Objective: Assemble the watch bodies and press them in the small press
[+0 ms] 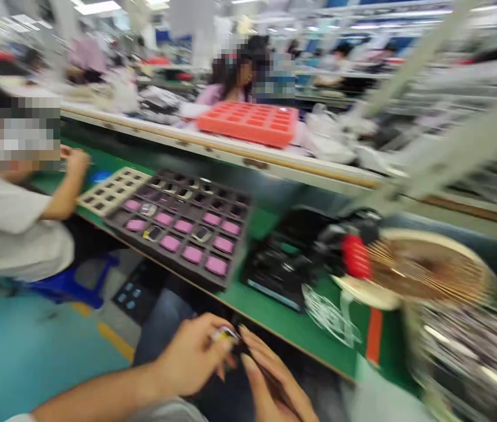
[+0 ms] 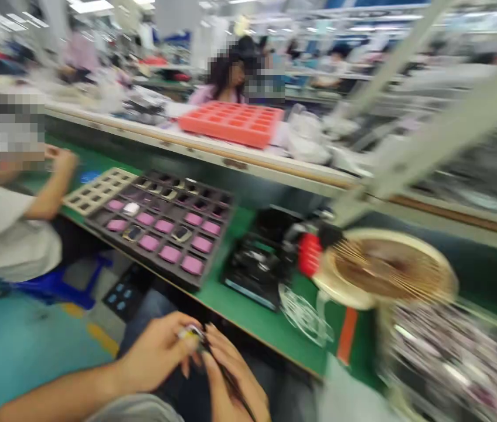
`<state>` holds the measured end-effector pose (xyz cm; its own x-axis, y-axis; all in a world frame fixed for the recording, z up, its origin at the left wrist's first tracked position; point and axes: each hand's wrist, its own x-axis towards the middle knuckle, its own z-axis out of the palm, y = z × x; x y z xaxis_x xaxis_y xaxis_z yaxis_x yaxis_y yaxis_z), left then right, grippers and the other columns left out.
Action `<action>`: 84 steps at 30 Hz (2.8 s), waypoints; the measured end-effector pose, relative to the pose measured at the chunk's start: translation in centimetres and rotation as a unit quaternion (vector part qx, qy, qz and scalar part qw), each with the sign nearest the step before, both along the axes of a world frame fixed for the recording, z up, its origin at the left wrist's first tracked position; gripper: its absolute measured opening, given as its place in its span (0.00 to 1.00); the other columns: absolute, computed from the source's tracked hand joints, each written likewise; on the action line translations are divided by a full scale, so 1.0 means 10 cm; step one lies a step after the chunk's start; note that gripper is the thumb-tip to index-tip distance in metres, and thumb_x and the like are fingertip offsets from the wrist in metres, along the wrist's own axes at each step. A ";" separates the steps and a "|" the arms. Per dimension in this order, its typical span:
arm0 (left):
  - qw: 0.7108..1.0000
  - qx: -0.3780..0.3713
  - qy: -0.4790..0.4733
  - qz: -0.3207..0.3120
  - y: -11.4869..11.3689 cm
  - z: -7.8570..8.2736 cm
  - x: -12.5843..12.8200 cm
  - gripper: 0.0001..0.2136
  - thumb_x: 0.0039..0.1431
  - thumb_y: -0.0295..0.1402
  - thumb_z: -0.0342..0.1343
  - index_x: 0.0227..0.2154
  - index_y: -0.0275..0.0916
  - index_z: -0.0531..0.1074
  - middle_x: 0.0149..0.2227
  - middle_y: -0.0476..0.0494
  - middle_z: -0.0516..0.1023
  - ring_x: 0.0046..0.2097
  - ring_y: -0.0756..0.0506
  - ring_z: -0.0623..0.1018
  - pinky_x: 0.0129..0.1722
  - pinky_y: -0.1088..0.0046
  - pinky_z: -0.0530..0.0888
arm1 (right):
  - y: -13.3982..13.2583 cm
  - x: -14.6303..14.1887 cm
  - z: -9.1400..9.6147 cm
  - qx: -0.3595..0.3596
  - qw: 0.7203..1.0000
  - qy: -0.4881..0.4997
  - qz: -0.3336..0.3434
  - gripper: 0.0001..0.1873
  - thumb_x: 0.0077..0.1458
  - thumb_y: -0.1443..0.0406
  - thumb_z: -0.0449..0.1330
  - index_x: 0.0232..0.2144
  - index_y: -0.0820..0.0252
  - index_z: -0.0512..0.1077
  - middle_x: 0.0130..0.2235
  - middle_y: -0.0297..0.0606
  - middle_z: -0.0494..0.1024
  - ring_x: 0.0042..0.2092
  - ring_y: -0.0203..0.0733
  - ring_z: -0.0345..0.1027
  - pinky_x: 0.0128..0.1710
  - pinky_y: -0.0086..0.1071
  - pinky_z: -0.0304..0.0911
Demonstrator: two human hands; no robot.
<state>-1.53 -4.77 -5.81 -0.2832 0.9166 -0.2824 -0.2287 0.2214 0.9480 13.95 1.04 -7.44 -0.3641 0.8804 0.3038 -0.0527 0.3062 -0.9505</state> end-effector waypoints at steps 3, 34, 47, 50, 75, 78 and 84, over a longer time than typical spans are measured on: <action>0.999 -0.004 0.043 -0.028 0.02 0.20 -0.09 0.19 0.67 0.48 0.60 0.48 0.37 0.77 0.32 0.42 0.83 0.29 0.47 0.79 0.31 0.72 0.77 | -0.04 -0.03 0.01 0.018 0.999 0.042 -0.001 0.12 0.63 0.72 0.66 0.45 0.50 0.80 0.49 0.42 0.85 0.55 0.56 0.79 0.54 0.56 0.77; 0.979 -0.035 -0.188 -0.066 0.11 0.23 -0.06 0.24 0.63 0.43 0.66 0.57 0.34 0.74 0.32 0.40 0.83 0.30 0.44 0.82 0.29 0.67 0.81 | -0.03 -0.02 -0.14 0.157 0.987 0.042 -0.013 0.25 0.64 0.78 0.60 0.56 0.47 0.78 0.56 0.40 0.82 0.59 0.56 0.77 0.56 0.56 0.78; 0.994 -0.042 -0.093 -0.032 0.10 0.19 -0.04 0.24 0.61 0.44 0.68 0.55 0.35 0.76 0.41 0.40 0.84 0.27 0.49 0.80 0.30 0.69 0.82 | 0.02 -0.07 -0.04 0.114 0.993 0.029 0.011 0.23 0.61 0.80 0.62 0.51 0.51 0.79 0.53 0.41 0.83 0.56 0.53 0.79 0.55 0.52 0.78; 0.994 -0.043 -0.091 -0.034 0.09 0.18 -0.04 0.23 0.61 0.44 0.67 0.55 0.36 0.76 0.41 0.41 0.84 0.28 0.48 0.81 0.30 0.69 0.82 | 0.01 -0.06 -0.02 0.110 0.993 0.029 0.014 0.24 0.60 0.81 0.62 0.51 0.52 0.79 0.53 0.41 0.83 0.56 0.53 0.79 0.55 0.51 0.79; 0.949 -0.061 -0.308 -0.020 0.24 0.02 -0.10 0.20 0.60 0.30 0.68 0.54 0.34 0.75 0.48 0.28 0.84 0.37 0.42 0.84 0.35 0.69 0.77 | 0.24 0.06 -0.13 -0.046 0.943 0.147 -0.295 0.07 0.63 0.68 0.68 0.43 0.56 0.82 0.46 0.42 0.87 0.47 0.54 0.84 0.53 0.53 0.78; 0.953 -0.064 -0.295 -0.032 0.27 -0.05 -0.05 0.22 0.60 0.31 0.69 0.56 0.34 0.74 0.49 0.28 0.84 0.37 0.42 0.83 0.33 0.69 0.76 | 0.76 0.22 0.06 -0.012 0.892 0.054 -0.448 0.13 0.64 0.59 0.66 0.47 0.60 0.81 0.49 0.47 0.85 0.51 0.53 0.81 0.57 0.50 0.74; 0.943 -0.108 -0.301 -0.095 0.27 -0.13 0.05 0.22 0.60 0.34 0.70 0.56 0.34 0.77 0.54 0.24 0.81 0.41 0.41 0.82 0.35 0.67 0.76 | 1.50 0.60 0.12 -0.013 0.872 -0.210 -0.442 0.18 0.61 0.55 0.59 0.40 0.62 0.82 0.42 0.49 0.86 0.43 0.52 0.80 0.51 0.44 0.72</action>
